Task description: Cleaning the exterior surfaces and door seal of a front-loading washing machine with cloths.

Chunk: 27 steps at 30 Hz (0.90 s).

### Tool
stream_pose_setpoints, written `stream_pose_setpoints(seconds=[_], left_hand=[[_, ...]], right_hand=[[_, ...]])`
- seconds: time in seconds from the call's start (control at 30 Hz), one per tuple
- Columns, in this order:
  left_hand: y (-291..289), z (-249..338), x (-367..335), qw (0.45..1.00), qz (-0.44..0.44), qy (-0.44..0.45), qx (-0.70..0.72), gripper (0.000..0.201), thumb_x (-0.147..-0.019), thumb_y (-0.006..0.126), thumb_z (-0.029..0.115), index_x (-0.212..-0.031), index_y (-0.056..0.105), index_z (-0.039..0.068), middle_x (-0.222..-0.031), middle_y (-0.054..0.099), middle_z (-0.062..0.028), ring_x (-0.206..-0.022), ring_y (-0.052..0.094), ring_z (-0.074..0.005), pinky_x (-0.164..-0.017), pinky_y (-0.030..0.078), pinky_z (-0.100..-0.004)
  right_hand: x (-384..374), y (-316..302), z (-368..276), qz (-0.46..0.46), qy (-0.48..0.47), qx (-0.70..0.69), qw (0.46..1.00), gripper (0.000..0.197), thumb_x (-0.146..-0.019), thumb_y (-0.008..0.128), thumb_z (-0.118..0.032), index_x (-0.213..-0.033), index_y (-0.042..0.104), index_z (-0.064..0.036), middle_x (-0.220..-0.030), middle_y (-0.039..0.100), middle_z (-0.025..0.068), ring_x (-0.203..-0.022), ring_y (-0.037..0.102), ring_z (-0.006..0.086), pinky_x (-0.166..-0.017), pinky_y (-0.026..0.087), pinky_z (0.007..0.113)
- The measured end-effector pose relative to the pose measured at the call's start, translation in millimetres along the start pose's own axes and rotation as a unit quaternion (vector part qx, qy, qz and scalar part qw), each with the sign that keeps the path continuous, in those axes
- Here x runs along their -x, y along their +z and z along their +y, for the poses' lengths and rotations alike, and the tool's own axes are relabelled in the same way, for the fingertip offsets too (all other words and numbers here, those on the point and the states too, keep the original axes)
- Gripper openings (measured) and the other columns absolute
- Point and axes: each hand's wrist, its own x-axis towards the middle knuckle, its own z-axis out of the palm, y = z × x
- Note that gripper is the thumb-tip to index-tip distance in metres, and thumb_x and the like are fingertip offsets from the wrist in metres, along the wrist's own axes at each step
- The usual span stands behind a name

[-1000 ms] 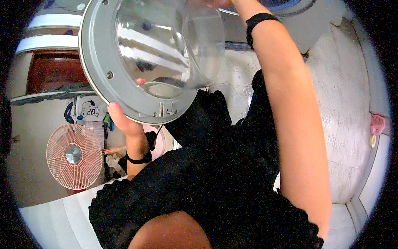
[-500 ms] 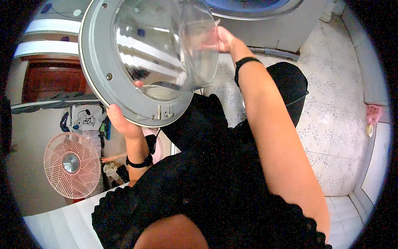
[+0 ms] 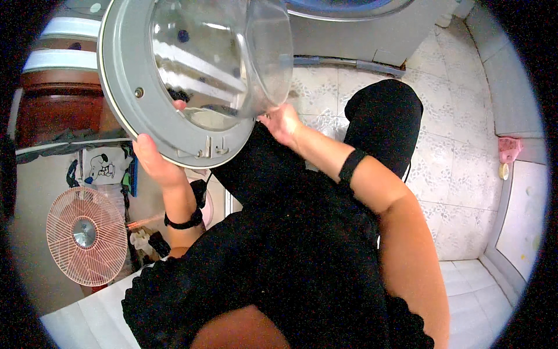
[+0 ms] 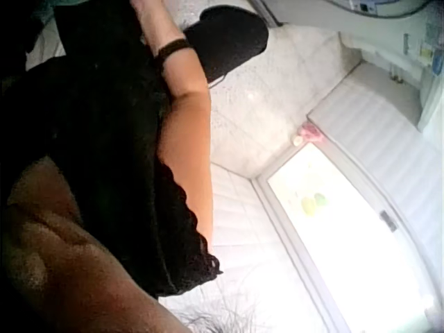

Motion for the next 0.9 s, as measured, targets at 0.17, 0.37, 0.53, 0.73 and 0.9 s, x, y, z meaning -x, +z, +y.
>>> stream_pose_setpoints(seconds=[0.17, 0.37, 0.53, 0.73, 0.9], left_hand=[[-1, -4, -2, 1.0, -0.003, -0.007, 0.012, 0.066, -0.093, 0.038, 0.042, -0.133, 0.039, -0.01, -0.111, 0.061, -0.0278, -0.101, 0.063, -0.0339, -0.09, 0.049, -0.0427], [-17, -13, 2, 1.0, 0.002, -0.022, -0.001, 0.067, -0.093, 0.034, 0.045, -0.123, 0.049, -0.013, -0.107, 0.063, -0.0265, -0.099, 0.064, -0.0334, -0.087, 0.051, -0.0413], [-6, -15, 4, 0.999, 0.03, -0.02, 0.022, 0.068, -0.089, 0.04, 0.045, -0.13, 0.043, -0.01, -0.112, 0.062, -0.0246, -0.097, 0.064, -0.0364, -0.087, 0.051, -0.0448], [-14, -8, 1, 0.999, 0.026, -0.031, 0.035, 0.071, -0.089, 0.042, 0.047, -0.138, 0.035, -0.005, -0.117, 0.057, -0.0221, -0.101, 0.062, -0.0358, -0.085, 0.049, -0.0451], [0, -11, 2, 1.0, 0.003, -0.023, 0.021, 0.072, -0.09, 0.038, 0.05, -0.139, 0.035, -0.003, -0.118, 0.057, -0.022, -0.104, 0.06, -0.0351, -0.086, 0.048, -0.0455]], right_hand=[[69, 28, 19, -0.129, -0.231, 0.571, 0.777, 0.038, -0.082, 0.055, -0.013, -0.115, 0.052, 0.0068, -0.118, 0.053, 0.0309, -0.114, 0.049, 0.0441, -0.102, 0.038, 0.047], [134, 115, -28, -0.226, -0.414, 0.607, 0.639, 0.027, -0.085, 0.054, -0.012, -0.103, 0.048, 0.0071, -0.097, 0.055, 0.0252, -0.094, 0.057, 0.0418, -0.085, 0.048, 0.046], [107, 108, -29, -0.228, -0.413, 0.701, 0.536, 0.018, -0.085, 0.054, -0.012, -0.096, 0.051, 0.0018, -0.092, 0.06, 0.019, -0.083, 0.062, 0.0386, -0.073, 0.053, 0.045], [20, -17, 14, -0.177, -0.35, 0.777, 0.492, 0.02, -0.084, 0.054, -0.012, -0.101, 0.061, -0.0035, -0.087, 0.067, 0.0201, -0.079, 0.066, 0.0389, -0.072, 0.054, 0.049], [-40, -44, 26, -0.106, -0.359, 0.778, 0.504, 0.023, -0.085, 0.054, -0.017, -0.102, 0.061, -0.0025, -0.085, 0.065, 0.0209, -0.081, 0.064, 0.0394, -0.072, 0.052, 0.049]])
